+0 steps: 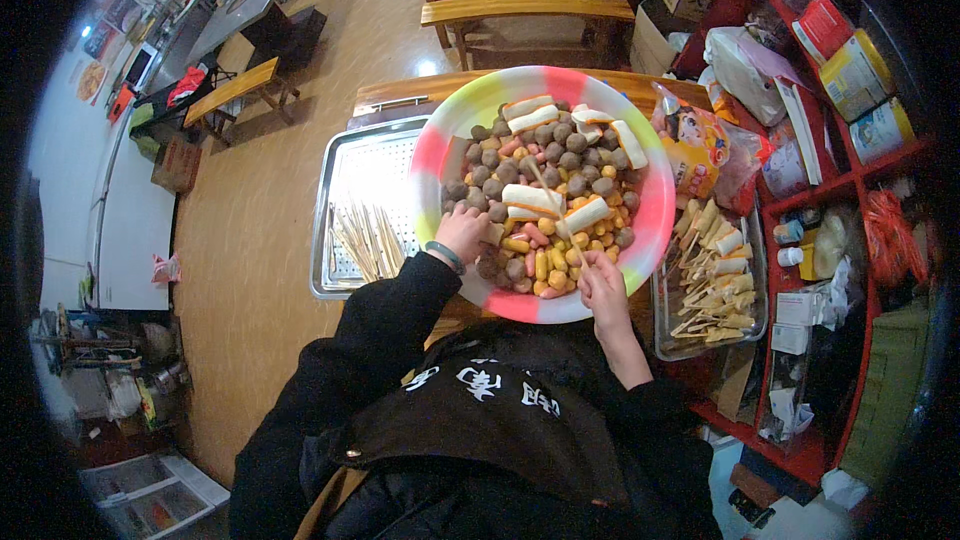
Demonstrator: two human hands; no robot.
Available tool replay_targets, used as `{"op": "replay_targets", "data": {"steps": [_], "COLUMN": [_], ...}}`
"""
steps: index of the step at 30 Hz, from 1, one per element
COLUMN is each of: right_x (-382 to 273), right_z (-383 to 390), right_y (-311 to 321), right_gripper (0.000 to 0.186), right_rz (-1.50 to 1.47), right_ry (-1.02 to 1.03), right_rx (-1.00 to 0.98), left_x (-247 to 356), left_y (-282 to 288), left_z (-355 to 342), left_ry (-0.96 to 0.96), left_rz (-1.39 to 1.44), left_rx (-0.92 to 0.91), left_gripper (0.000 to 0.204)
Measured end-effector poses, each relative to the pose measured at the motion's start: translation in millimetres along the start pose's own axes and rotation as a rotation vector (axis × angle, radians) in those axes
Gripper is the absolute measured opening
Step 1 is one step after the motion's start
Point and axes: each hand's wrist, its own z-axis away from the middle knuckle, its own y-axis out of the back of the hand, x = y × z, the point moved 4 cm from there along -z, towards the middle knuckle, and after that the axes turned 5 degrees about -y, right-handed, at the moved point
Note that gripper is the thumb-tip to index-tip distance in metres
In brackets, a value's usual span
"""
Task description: The person walks through a small eatery and begins skewering various food items from a large bowl onto wooden sticks. They repeatedly pick up items such as meatballs and cylindrical snacks, thread them onto sticks, and place the completed skewers into a metal tray.
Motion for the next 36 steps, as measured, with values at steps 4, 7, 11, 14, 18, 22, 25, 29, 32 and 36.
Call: {"op": "replay_targets", "data": {"steps": [4, 7, 11, 14, 18, 22, 25, 29, 32, 36], "right_x": [-0.6, -7.3, -14.6, -18.7, -20.1, -20.0, -22.9, -23.2, -22.1, -21.2], "right_z": [7.8, 11.4, 25.0, 29.0, 31.8, 33.7, 34.0, 32.2, 30.6, 29.6], "right_y": [-2.0, -8.8, -19.9, -33.5, -42.5, -45.1, -47.0, -49.6, -50.8, -50.6], "right_gripper": [0.012, 0.018, 0.033, 0.028, 0.023, 0.021, 0.021, 0.021, 0.021, 0.020], "right_rz": [-0.049, 0.070, 0.213, 0.299, 0.540, 0.647, 0.656, 0.671, 0.641, 0.634], "right_ry": [0.127, 0.182, 0.143, 0.250, 0.343, 0.312, 0.334, 0.324, 0.315, 0.293], "right_rx": [0.051, -0.019, -0.143, -0.156, -0.111, -0.102, -0.086, -0.076, -0.076, -0.067], "left_x": [1.3, -8.4, -18.0, -17.0, -27.0, -34.9, -35.8, -31.5, -27.4, -23.9], "left_y": [-1.5, 12.3, 18.9, 34.3, 29.1, 12.0, 5.3, 6.1, 10.9, 14.9], "left_z": [-10.4, -10.5, -4.6, 3.8, 4.2, 2.8, 1.6, 0.4, -0.7, -0.2], "left_ry": [-0.037, -0.038, 0.153, -0.032, 0.126, 0.231, 0.207, 0.211, 0.151, 0.123], "left_rz": [-0.167, 0.153, 1.970, 2.525, 2.966, 3.157, 3.236, 3.242, 3.228, 3.195], "left_rx": [0.129, 0.239, 0.199, 0.501, 0.655, 0.644, 0.647, 0.630, 0.593, 0.614], "left_gripper": [0.036, 0.033, 0.027, 0.027, 0.030, 0.044, 0.043, 0.042, 0.042, 0.042]}}
